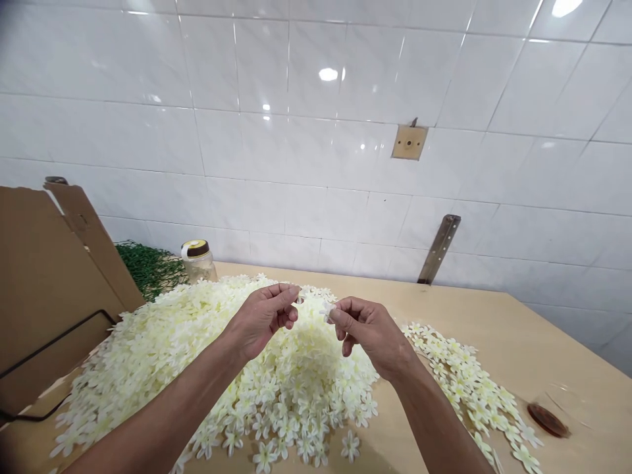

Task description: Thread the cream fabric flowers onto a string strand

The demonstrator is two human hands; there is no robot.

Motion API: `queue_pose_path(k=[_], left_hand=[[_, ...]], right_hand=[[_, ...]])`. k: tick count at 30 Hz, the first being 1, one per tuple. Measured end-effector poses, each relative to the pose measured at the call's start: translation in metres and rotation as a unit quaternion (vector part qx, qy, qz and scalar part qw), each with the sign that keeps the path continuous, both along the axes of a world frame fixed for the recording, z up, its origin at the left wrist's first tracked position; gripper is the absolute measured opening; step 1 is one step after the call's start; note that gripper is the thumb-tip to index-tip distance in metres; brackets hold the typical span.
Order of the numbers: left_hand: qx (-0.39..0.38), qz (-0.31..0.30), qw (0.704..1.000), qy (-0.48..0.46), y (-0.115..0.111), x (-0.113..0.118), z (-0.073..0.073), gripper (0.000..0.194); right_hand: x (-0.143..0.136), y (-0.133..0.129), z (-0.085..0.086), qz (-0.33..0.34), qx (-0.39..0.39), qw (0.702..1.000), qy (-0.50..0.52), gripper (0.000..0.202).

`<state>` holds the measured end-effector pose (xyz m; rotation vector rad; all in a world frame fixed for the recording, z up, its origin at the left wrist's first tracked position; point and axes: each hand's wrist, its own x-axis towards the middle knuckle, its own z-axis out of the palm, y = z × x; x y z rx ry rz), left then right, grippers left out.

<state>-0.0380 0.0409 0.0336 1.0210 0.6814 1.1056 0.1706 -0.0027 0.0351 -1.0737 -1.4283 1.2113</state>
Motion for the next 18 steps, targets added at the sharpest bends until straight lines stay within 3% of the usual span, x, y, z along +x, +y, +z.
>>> queue_pose_path(k=[12,18], left_hand=[[-0.001,-0.004,1.000,0.008,-0.002,0.002,-0.003,0.034],[-0.008,-0.010,1.000,0.015,-0.005,0.004,-0.003,0.032]], right_hand=[[0.007,0.005,-0.009,-0.014,-0.010,1.000,0.024,0.041],[0.008,0.015,-0.018,-0.069,0.016,0.995,-0.075,0.042]])
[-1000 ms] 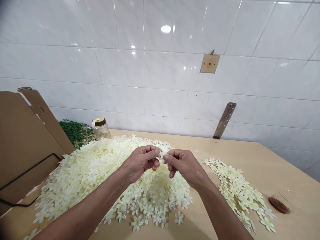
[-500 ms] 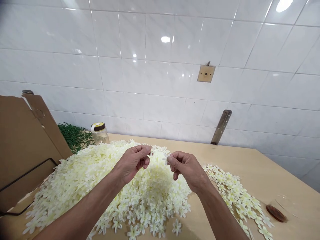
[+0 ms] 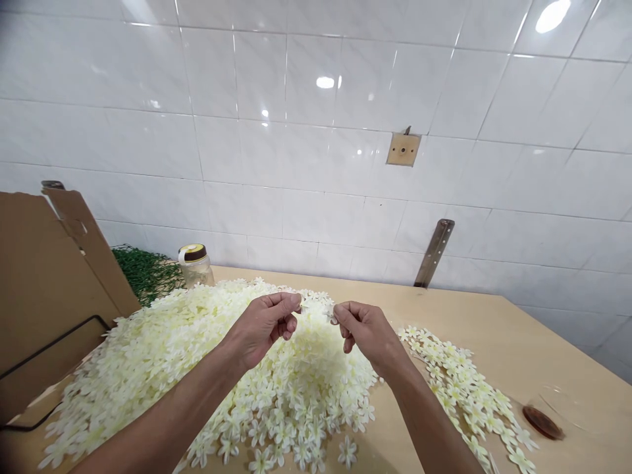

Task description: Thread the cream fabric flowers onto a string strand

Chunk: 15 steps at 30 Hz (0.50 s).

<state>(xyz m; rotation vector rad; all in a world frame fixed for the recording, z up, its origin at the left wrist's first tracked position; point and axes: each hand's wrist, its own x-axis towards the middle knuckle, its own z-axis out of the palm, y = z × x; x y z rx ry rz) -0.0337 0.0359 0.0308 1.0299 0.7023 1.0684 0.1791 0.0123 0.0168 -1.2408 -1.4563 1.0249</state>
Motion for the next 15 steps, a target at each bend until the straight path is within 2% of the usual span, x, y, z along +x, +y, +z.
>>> queue_pose_path(k=[2,6,11,15], left_hand=[[0.010,0.000,1.000,0.008,-0.001,0.001,-0.001,0.032],[0.041,0.015,0.999,0.032,-0.004,0.007,-0.002,0.030],[0.090,0.033,0.991,0.090,-0.009,0.013,-0.007,0.025],[0.125,0.047,0.984,0.122,-0.012,0.015,-0.010,0.025]], right_hand=[[-0.002,0.003,-0.005,-0.030,0.002,0.998,-0.057,0.040],[-0.011,0.001,-0.007,-0.077,-0.004,0.990,-0.114,0.053],[-0.026,-0.012,0.000,0.043,-0.006,0.999,0.020,0.051],[-0.031,-0.016,0.002,0.020,0.001,0.999,0.047,0.042]])
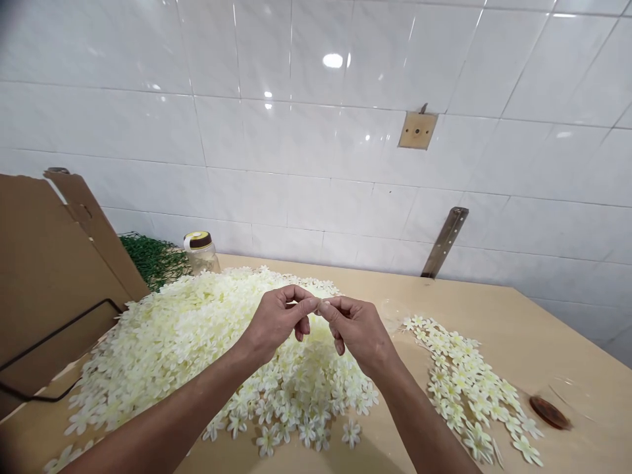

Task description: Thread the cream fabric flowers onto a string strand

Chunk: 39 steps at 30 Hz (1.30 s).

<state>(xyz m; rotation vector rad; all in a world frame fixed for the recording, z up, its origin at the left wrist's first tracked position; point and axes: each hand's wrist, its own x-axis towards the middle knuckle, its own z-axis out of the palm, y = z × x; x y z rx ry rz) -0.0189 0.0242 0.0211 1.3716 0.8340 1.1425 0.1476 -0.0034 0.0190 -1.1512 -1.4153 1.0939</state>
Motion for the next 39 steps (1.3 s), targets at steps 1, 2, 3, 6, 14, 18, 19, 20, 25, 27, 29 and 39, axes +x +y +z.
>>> queue_pose_path(k=[1,2,3,6,14,18,19,20,25,27,29,39], left_hand=[[0.006,0.004,1.000,0.005,-0.001,0.000,0.000,0.026],[0.011,0.007,1.000,0.008,-0.001,0.000,0.000,0.026],[0.013,0.008,1.000,0.009,-0.002,0.000,0.000,0.027],[0.006,-0.001,1.000,0.000,-0.004,0.000,0.002,0.029],[-0.095,-0.149,0.982,-0.068,-0.003,-0.004,0.007,0.033],[-0.136,-0.169,0.972,-0.088,-0.001,-0.005,0.007,0.034],[-0.140,-0.166,0.972,-0.092,-0.001,-0.005,0.006,0.034],[-0.143,-0.161,0.972,-0.097,0.000,-0.005,0.006,0.033],[-0.140,-0.125,0.976,-0.114,0.003,-0.005,0.004,0.033],[-0.132,-0.114,0.978,-0.110,0.003,-0.006,0.005,0.032],[-0.123,-0.109,0.981,-0.105,0.001,-0.006,0.007,0.033],[-0.060,-0.089,0.992,-0.071,-0.003,-0.002,0.007,0.034]], right_hand=[[0.000,0.000,0.000,-0.010,0.003,1.000,0.001,0.041],[0.000,0.000,0.000,-0.015,0.006,1.000,0.000,0.040],[0.000,0.000,0.001,-0.019,0.009,1.000,-0.001,0.040],[0.001,-0.001,0.003,-0.028,0.017,0.999,-0.013,0.040],[0.003,-0.001,0.000,-0.034,0.004,0.999,-0.005,0.042],[0.003,0.000,-0.001,-0.047,-0.011,0.999,0.008,0.044],[0.003,0.000,-0.001,-0.046,-0.014,0.999,0.011,0.044],[0.003,0.000,0.000,-0.040,-0.018,0.999,0.016,0.044],[0.006,-0.002,0.006,0.036,-0.048,0.997,0.038,0.041],[0.006,-0.003,0.009,0.047,-0.049,0.997,0.027,0.038],[0.005,-0.003,0.011,0.037,-0.042,0.998,0.015,0.039],[0.005,-0.002,0.008,-0.003,-0.031,0.998,-0.051,0.047]])
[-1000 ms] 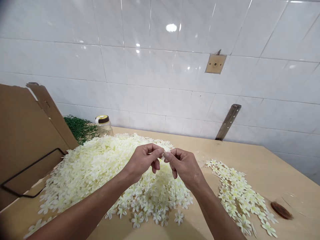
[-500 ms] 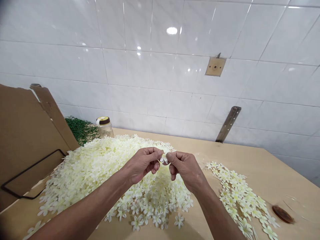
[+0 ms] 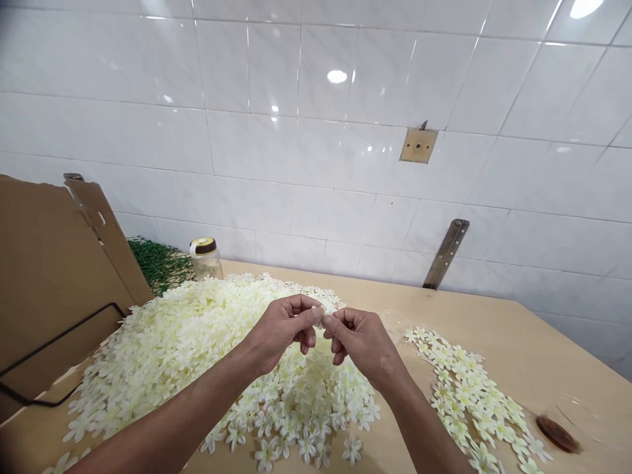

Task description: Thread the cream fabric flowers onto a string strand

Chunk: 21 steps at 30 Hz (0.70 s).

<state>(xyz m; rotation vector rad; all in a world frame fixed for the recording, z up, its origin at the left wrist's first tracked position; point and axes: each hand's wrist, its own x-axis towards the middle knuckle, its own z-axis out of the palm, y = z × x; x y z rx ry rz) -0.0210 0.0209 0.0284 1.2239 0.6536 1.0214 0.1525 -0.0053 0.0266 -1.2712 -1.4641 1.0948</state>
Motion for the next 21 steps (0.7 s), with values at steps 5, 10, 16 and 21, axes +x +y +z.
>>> queue_pose_path(k=[5,10,16,21], left_hand=[[-0.037,0.034,0.998,-0.036,0.006,-0.007,0.005,0.029],[-0.073,0.023,0.994,-0.074,0.012,-0.014,0.007,0.029],[-0.091,0.004,0.992,-0.085,0.013,-0.014,0.007,0.027],[-0.097,0.002,0.992,-0.079,0.013,-0.013,0.007,0.027]], right_hand=[[0.006,0.000,0.002,0.050,-0.015,0.998,0.034,0.042],[0.010,0.002,0.002,0.056,-0.014,0.996,0.071,0.039],[0.009,-0.001,0.007,0.034,-0.009,0.994,0.102,0.038],[0.010,0.003,0.003,0.019,0.008,0.997,0.076,0.042]])
